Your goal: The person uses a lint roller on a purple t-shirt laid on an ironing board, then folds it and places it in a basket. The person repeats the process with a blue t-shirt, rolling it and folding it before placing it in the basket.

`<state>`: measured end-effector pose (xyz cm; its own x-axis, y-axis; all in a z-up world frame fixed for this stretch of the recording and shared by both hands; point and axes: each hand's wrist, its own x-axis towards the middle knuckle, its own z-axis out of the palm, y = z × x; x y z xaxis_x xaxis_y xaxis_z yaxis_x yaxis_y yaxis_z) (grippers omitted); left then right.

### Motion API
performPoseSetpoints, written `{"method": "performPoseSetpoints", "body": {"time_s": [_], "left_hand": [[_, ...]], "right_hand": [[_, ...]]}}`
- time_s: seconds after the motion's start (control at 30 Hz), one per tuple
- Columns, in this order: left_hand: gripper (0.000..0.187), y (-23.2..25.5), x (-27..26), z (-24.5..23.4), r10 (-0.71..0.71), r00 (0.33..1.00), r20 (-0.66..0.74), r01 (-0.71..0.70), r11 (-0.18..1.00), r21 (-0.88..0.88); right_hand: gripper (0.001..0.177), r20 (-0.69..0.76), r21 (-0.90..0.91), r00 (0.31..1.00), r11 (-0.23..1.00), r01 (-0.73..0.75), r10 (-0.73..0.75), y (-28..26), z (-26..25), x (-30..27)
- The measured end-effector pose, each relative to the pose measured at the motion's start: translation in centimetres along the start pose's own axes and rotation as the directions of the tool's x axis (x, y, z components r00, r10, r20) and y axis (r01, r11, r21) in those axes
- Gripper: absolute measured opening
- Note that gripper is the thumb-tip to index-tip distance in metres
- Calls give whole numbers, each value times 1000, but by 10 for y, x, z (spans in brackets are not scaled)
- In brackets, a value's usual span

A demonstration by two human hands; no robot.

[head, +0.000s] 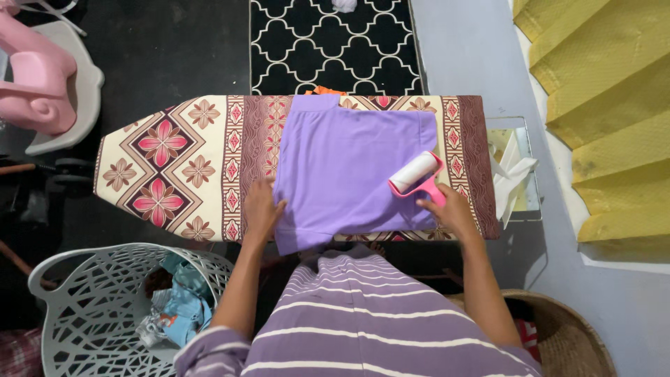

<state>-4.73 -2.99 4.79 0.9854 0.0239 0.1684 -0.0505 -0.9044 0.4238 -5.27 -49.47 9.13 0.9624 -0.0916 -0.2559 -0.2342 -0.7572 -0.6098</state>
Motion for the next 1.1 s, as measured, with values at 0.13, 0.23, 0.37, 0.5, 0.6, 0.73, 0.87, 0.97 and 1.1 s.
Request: {"method": "performPoseSetpoints", "body": {"time_s": [0.13,0.23,0.37,0.5,0.6,0.73,0.87,0.97,1.1], "left_hand": [[63,17,29,-1,119,990,-81,-122,992,-28],[56,26,42,7,18,1000,-12,-19,999,-32],[56,39,38,25,150,988,-32,-153,983,-102],[57,43,43,46,185,982,-38,-188,976,-110],[58,32,50,57,217,974,-64,-221,974,-52],[57,9,59,46,144,986,-87,-148,988,-45],[48,-4,58,31,-122,992,-23,110,954,-278],[46,-22,63,42,-274,960,61,279,907,-315],[44,-52,69,52,-413,902,123,425,802,-419]], "right_hand": [[57,35,-117,999,993,-5,9,3,-19,15],[59,91,-170,995,985,-31,47,20,-37,16],[57,64,-367,964,904,-218,258,22,-64,-4],[60,21,-297,969,927,-228,245,1,-78,-3],[56,153,-187,972,971,-147,176,-10,-65,23],[49,322,-287,945,957,41,56,-23,-27,79],[51,434,-233,901,969,83,27,-27,11,119],[52,490,-156,872,983,100,-11,-32,43,139],[56,506,-177,853,953,246,-126,-60,77,157]]}}
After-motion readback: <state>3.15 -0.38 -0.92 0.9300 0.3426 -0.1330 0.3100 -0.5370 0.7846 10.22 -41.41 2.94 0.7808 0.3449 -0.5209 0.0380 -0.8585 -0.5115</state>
